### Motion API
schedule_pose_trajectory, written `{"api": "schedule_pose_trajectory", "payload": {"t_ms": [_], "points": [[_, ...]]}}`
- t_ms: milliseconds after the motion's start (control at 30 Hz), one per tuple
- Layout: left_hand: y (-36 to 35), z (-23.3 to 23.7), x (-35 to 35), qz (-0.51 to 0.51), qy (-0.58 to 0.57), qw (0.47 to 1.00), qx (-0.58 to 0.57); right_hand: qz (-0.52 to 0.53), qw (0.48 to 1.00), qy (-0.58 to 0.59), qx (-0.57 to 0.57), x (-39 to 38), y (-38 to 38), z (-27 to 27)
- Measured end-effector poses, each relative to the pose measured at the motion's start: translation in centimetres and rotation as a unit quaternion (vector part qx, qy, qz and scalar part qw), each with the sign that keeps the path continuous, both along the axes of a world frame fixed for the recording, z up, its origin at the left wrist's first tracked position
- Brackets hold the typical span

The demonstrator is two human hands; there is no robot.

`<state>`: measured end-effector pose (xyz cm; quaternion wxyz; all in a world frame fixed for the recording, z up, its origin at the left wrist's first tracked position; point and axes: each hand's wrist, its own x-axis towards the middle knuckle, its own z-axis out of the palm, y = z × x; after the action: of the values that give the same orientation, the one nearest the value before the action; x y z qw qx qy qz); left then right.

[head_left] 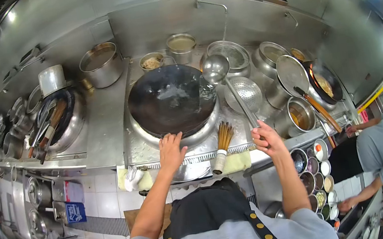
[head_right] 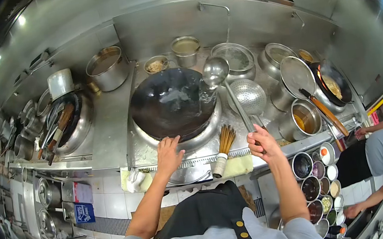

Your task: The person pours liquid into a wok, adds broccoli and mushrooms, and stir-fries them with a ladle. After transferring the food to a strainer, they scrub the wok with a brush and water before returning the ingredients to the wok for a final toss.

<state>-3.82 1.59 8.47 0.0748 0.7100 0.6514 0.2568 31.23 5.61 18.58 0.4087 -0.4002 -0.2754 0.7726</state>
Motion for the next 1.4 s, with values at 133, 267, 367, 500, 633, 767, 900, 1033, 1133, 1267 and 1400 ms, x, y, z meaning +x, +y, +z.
{"api": "schedule_pose_trajectory", "payload": {"t_ms": [133,267,367,500,633,767,900,1033,1133,1267,1400], "points": [[-0.2,-0.3,-0.3,-0.021,0.006,0.999,0.026,-0.067,0.993,-0.094,0.03,0.4,1.5,-14.3],[-0.9,0.0,-0.8,-0.042,0.003,0.999,0.031,-0.093,0.683,-0.651,0.317,4.5,-0.4,-23.0],[-1.2,0.8,-0.7,-0.044,0.015,0.999,0.015,0.027,0.636,-0.754,0.164,6.7,-1.8,-22.9],[-0.6,1.4,0.5,-0.064,0.027,0.997,-0.022,0.129,0.585,-0.758,0.26,3.5,-0.7,-23.1],[-0.1,0.5,1.4,-0.061,0.054,0.997,-0.017,0.196,0.74,-0.633,0.117,-6.7,-0.9,-21.7],[-0.6,0.9,0.8,-0.047,0.045,0.998,-0.026,0.143,0.836,-0.53,0.023,-8.6,-1.9,-21.7],[-1.8,1.6,0.0,-0.026,0.047,0.998,0.034,-0.053,0.992,-0.113,0.016,-3.2,-3.3,-21.0],[-4.8,2.8,-1.2,0.024,-0.033,0.999,0.017,-0.017,0.997,0.025,0.077,0.1,-6.0,-10.3],[-7.3,2.1,-2.1,0.07,-0.064,0.995,-0.011,-0.114,0.97,-0.178,0.119,-1.5,-4.2,-11.0],[-9.8,0.5,-2.8,0.107,-0.083,0.99,-0.033,-0.012,0.859,-0.491,0.147,-6.5,2.5,-23.4],[-10.7,0.1,-3.2,0.099,-0.071,0.992,-0.036,-0.052,0.946,-0.311,0.073,-5.7,3.5,-22.6]]}}
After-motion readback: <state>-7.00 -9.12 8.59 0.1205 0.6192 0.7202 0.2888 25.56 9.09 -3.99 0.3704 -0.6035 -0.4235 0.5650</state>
